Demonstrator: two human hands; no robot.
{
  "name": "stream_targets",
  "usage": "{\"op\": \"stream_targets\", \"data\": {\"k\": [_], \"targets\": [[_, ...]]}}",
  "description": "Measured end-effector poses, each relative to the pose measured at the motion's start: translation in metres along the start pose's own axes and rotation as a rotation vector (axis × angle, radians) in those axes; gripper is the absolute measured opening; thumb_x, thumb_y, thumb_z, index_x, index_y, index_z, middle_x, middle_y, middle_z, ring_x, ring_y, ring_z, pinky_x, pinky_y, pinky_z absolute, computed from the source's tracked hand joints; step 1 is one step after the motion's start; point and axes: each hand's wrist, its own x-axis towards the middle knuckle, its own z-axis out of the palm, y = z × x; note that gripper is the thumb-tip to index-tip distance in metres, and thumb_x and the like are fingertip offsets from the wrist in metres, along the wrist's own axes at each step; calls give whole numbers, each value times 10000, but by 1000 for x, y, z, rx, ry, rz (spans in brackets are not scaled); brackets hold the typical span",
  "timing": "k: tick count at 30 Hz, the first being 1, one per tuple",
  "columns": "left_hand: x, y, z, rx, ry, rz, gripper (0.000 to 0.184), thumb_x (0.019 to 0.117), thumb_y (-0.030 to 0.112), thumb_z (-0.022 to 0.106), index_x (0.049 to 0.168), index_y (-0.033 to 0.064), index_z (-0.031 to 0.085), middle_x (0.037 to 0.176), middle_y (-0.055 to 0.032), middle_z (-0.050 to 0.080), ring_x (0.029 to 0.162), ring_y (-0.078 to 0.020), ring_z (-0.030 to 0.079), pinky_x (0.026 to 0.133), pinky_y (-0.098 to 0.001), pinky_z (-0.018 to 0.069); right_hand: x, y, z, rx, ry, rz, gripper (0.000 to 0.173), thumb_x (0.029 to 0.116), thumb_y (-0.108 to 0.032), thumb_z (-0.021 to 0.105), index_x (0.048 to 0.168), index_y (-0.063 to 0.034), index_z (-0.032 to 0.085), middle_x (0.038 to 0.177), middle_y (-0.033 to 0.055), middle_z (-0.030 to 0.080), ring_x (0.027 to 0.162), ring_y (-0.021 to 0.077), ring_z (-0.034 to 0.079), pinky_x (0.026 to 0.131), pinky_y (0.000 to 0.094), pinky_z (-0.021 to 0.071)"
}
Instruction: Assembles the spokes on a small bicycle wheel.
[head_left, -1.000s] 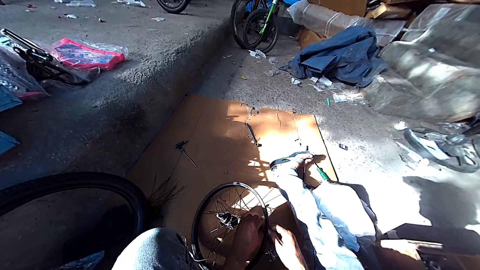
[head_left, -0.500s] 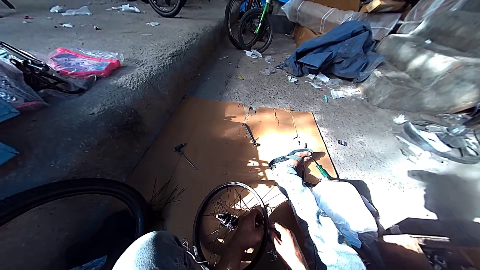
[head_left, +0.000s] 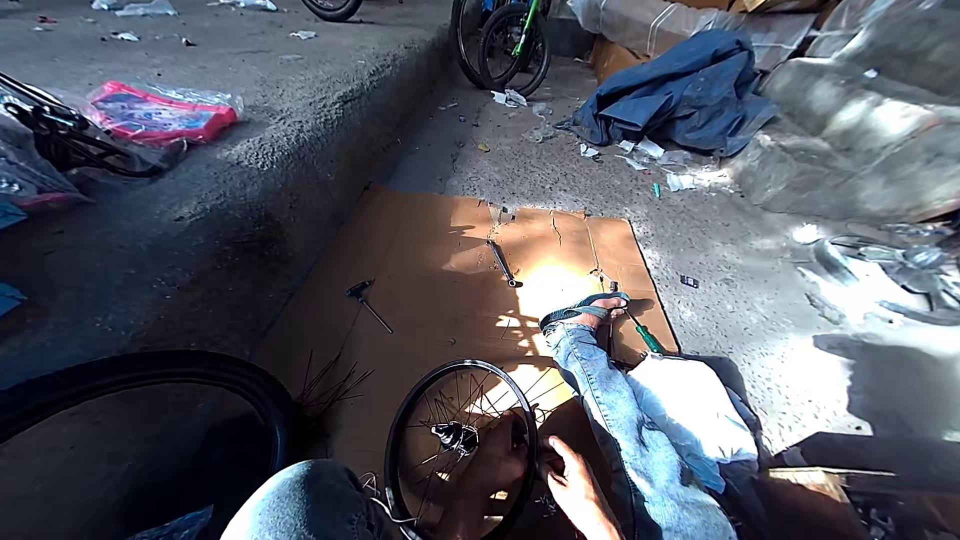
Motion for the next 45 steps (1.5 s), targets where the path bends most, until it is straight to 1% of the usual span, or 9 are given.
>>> {"op": "stream_targets", "data": {"k": [5, 8, 13, 16, 20, 27, 31, 35, 45], "targets": [[-1, 5, 5, 101, 6, -30, 329, 991, 205, 581, 1284, 55, 582, 1080, -129, 704, 1071, -271, 667, 1058, -539, 447, -2, 0, 0, -100, 10, 3, 194, 927, -96, 653, 1078, -9, 738, 1027, 128, 737, 971, 206, 711, 919, 388, 568], [2, 0, 3, 43, 11, -6, 361, 890, 185, 636, 1225, 52, 615, 1086, -118, 695, 1051, -258, 664, 982, -508, 504, -2, 4, 0, -157, 6, -12, 221, 975, -199, 632, 1011, -15, 749, 964, 122, 733, 951, 218, 704, 904, 394, 555], [2, -3, 4, 2, 21, -6, 315, 910, 173, 642, 1198, 49, 609, 993, -112, 694, 978, -249, 674, 988, -504, 499, 0, -2, -2, -12, -36, 46, 252, 938, -120, 658, 1178, -66, 712, 1120, 59, 732, 1026, 118, 699, 937, 322, 575], [2, -2, 5, 50, 14, -10, 281, 958, 202, 594, 1198, 58, 614, 1010, -110, 701, 1008, -254, 674, 1006, -520, 483, 0, 1, 2, -36, -12, 41, 202, 921, -119, 670, 1104, -57, 729, 1057, 68, 731, 994, 132, 698, 922, 325, 571], [3, -3, 3, -31, -2, 5, 357, 861, 162, 655, 1198, 53, 609, 1054, -99, 693, 1029, -237, 661, 993, -504, 494, 0, 9, 1, -139, 0, -28, 224, 975, -196, 629, 1059, -23, 744, 998, 117, 737, 965, 202, 709, 915, 383, 564], [2, -4, 6, -23, 16, 3, 271, 953, 199, 609, 1183, 55, 609, 969, -99, 693, 929, -234, 682, 903, -481, 540, 0, 1, 2, -66, -17, 14, 205, 908, -111, 666, 1090, -40, 726, 1048, 89, 726, 984, 157, 695, 923, 349, 565], [3, -5, 2, -75, -4, 23, 365, 862, 139, 678, 1206, 40, 608, 1069, -114, 681, 1013, -231, 666, 934, -458, 543, 1, 11, 2, -135, 18, -84, 202, 956, -173, 633, 1011, -13, 743, 975, 120, 723, 937, 203, 702, 883, 375, 571], [5, -7, 4, -54, -9, -14, 291, 910, 138, 630, 1185, 48, 601, 998, -105, 692, 957, -238, 680, 927, -478, 542, 2, 6, 2, -45, -30, -37, 238, 941, -138, 638, 1157, -56, 699, 1075, 71, 718, 942, 127, 700, 874, 315, 588], [6, -6, -1, -118, -59, -13, 328, 898, 100, 639, 1209, 21, 572, 1033, -126, 677, 969, -237, 673, 912, -453, 551, 0, 8, 3, -82, -22, -58, 229, 970, -162, 612, 1122, -20, 707, 1053, 110, 716, 989, 176, 690, 924, 348, 558]]}}
